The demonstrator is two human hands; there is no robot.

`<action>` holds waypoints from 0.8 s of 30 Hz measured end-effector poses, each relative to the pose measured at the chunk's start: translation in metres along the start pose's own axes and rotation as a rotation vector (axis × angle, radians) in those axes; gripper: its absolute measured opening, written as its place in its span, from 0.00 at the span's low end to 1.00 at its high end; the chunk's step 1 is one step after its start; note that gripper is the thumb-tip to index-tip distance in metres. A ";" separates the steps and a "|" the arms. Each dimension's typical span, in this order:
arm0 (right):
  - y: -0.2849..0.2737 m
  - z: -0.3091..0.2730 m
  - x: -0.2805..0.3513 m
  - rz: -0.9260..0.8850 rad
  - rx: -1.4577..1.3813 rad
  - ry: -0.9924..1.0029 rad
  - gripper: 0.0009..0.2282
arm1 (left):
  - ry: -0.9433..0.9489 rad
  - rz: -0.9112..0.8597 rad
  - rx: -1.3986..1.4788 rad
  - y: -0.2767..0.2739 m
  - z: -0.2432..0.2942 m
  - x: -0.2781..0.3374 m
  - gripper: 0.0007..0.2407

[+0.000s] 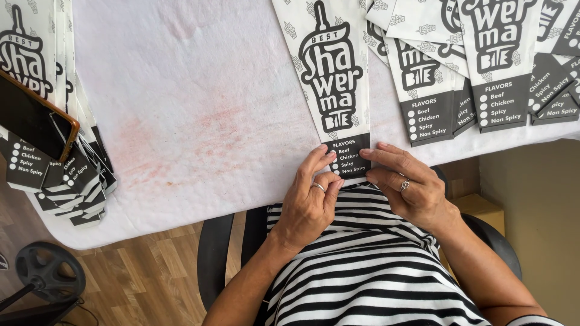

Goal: Sorting and stacking printed paper food wrappers on a table

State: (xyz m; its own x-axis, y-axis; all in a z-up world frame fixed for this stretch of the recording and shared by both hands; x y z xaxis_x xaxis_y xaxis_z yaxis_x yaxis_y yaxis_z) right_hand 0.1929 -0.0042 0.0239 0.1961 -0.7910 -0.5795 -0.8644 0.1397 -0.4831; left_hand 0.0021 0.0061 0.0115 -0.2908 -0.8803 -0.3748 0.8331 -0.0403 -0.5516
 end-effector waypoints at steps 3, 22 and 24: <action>0.001 -0.002 0.003 0.009 0.002 0.054 0.01 | -0.074 -0.025 0.071 -0.004 0.006 -0.005 0.06; 0.009 -0.012 -0.008 0.028 0.106 0.230 0.08 | -0.331 -0.023 0.199 0.003 0.009 -0.003 0.06; 0.004 -0.009 -0.008 -0.012 0.058 0.276 0.05 | -0.360 -0.035 0.237 0.000 0.009 -0.004 0.04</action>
State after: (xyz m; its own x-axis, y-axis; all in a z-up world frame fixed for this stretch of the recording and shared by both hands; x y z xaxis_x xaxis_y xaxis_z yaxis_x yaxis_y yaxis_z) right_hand 0.1841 -0.0031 0.0324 0.0659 -0.9238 -0.3771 -0.8334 0.1569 -0.5299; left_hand 0.0072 0.0051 0.0201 -0.1734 -0.9835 -0.0519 0.9228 -0.1439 -0.3573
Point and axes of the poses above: each hand's wrist, its own x-axis away from the middle knuckle, its own y-axis out of the palm, z = x × y, the point moved 1 cm from there along -x, towards the middle knuckle, and after that the axes turned 6 degrees about -y, right-handed, at the moved point
